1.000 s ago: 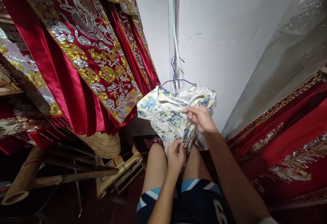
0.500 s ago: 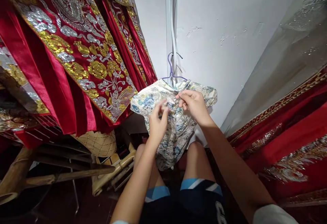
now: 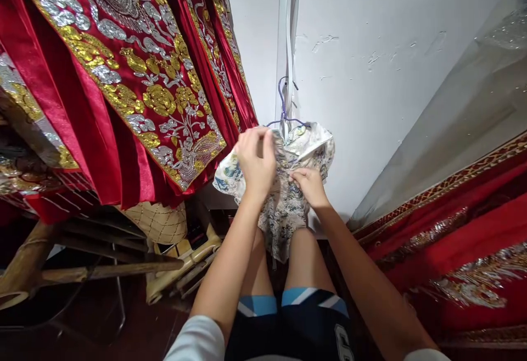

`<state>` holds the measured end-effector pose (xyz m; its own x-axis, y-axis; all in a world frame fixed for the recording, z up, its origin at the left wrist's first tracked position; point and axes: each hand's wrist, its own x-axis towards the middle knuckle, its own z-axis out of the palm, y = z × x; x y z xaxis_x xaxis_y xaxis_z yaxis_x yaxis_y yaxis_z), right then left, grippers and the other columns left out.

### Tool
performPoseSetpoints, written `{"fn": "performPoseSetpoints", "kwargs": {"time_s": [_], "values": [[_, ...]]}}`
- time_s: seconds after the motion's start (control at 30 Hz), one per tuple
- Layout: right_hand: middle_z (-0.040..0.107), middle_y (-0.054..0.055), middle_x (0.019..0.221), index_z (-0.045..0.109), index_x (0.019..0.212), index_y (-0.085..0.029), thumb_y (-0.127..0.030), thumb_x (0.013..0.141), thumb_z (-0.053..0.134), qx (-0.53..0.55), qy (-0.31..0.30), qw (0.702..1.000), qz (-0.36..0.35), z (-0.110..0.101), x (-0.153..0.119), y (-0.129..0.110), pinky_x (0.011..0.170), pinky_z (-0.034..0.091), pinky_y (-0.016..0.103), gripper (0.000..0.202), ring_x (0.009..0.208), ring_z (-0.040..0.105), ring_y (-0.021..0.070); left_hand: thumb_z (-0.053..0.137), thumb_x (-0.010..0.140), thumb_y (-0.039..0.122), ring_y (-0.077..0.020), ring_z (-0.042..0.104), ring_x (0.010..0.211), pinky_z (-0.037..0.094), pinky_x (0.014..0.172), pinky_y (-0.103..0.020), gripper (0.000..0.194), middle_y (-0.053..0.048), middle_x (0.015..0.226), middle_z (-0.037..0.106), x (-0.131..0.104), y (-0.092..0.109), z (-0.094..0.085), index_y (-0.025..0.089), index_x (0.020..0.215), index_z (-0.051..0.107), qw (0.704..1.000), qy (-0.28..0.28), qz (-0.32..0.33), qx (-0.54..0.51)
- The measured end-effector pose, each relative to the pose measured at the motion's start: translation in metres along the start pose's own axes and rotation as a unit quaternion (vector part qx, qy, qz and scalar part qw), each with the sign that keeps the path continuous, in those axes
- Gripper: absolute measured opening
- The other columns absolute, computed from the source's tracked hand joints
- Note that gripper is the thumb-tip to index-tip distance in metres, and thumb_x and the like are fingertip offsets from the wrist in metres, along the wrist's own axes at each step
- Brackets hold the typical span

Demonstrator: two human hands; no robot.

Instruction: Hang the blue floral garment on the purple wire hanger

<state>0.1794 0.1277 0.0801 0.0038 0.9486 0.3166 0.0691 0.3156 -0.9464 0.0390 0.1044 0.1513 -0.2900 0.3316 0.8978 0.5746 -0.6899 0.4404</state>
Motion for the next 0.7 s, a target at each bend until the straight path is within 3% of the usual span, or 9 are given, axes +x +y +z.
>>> {"fn": "performPoseSetpoints", "kwargs": {"time_s": [0.07,0.13,0.27,0.37,0.5,0.57,0.63,0.7], "values": [[0.04,-0.004,0.042,0.061,0.051,-0.018,-0.035,0.07,0.061,0.025,-0.005,0.999,0.038,-0.003,-0.011,0.011,0.047,0.021,0.027,0.025,0.045,0.032,0.0103,0.056,0.096,0.028,-0.0166,0.059,0.088,0.044,0.084,-0.029,0.016,-0.003,0.087,0.066,0.007,-0.018,-0.008,0.018,0.086,0.065,0.995,0.066,-0.07,-0.032],[0.039,-0.005,0.043,0.061,0.053,-0.018,-0.035,0.072,0.061,0.052,-0.01,0.998,0.045,-0.008,-0.024,0.014,0.047,0.02,0.027,0.026,0.045,0.031,0.01,0.058,0.094,0.027,-0.0138,0.057,0.077,0.045,0.076,-0.025,0.017,-0.001,0.078,0.06,0.011,-0.042,-0.016,0.018,0.08,0.061,0.97,0.116,-0.174,-0.123],[0.041,-0.004,0.048,0.062,0.058,-0.018,-0.034,0.078,0.06,0.031,-0.04,0.998,0.047,-0.014,-0.044,0.004,0.048,0.023,0.027,0.025,0.048,0.035,0.0107,0.054,0.091,0.018,-0.0097,0.053,0.061,0.049,0.073,-0.024,0.02,0.003,0.065,0.049,0.004,-0.091,-0.025,0.018,0.071,0.051,0.851,0.196,-0.381,-0.303],[0.044,-0.004,0.051,0.064,0.061,-0.018,-0.028,0.078,0.057,-0.021,-0.082,0.996,0.012,-0.015,-0.055,-0.004,0.05,0.025,0.027,0.021,0.05,0.037,0.011,0.051,0.091,0.015,-0.0117,0.057,0.064,0.053,0.079,-0.029,0.021,0.002,0.064,0.049,-0.012,-0.114,-0.024,0.018,0.071,0.049,0.809,0.227,-0.454,-0.297],[0.042,-0.004,0.052,0.06,0.057,-0.018,-0.026,0.08,0.056,-0.035,-0.106,0.994,-0.021,-0.02,-0.065,-0.003,0.051,0.025,0.028,0.025,0.05,0.034,0.0105,0.053,0.092,0.019,-0.0141,0.059,0.076,0.05,0.084,-0.029,0.014,0.0,0.073,0.054,-0.035,-0.121,-0.018,0.017,0.078,0.054,0.831,0.248,-0.437,-0.24],[0.041,-0.004,0.051,0.06,0.057,-0.018,-0.027,0.081,0.057,-0.02,-0.093,0.995,-0.01,-0.025,-0.068,0.0,0.051,0.025,0.028,0.026,0.049,0.034,0.0106,0.054,0.093,0.021,-0.0144,0.058,0.089,0.047,0.093,-0.028,0.01,-0.001,0.085,0.058,-0.041,-0.12,-0.019,0.018,0.085,0.058,0.883,0.249,-0.361,-0.169],[0.042,-0.004,0.051,0.062,0.059,-0.018,-0.029,0.082,0.058,-0.015,-0.083,0.996,0.004,-0.029,-0.071,0.004,0.051,0.026,0.027,0.026,0.049,0.036,0.0109,0.055,0.094,0.024,-0.0146,0.056,0.096,0.043,0.099,-0.028,0.01,-0.002,0.093,0.059,-0.042,-0.12,-0.022,0.019,0.089,0.061,0.939,0.213,-0.259,-0.078],[0.043,-0.004,0.051,0.062,0.061,-0.018,-0.031,0.083,0.058,-0.019,-0.089,0.996,0.013,-0.029,-0.073,0.006,0.051,0.027,0.027,0.026,0.049,0.037,0.0111,0.055,0.095,0.028,-0.0148,0.057,0.094,0.044,0.098,-0.028,0.014,-0.001,0.091,0.059,-0.041,-0.124,-0.026,0.019,0.087,0.06,0.96,0.181,-0.212,-0.042]]}}
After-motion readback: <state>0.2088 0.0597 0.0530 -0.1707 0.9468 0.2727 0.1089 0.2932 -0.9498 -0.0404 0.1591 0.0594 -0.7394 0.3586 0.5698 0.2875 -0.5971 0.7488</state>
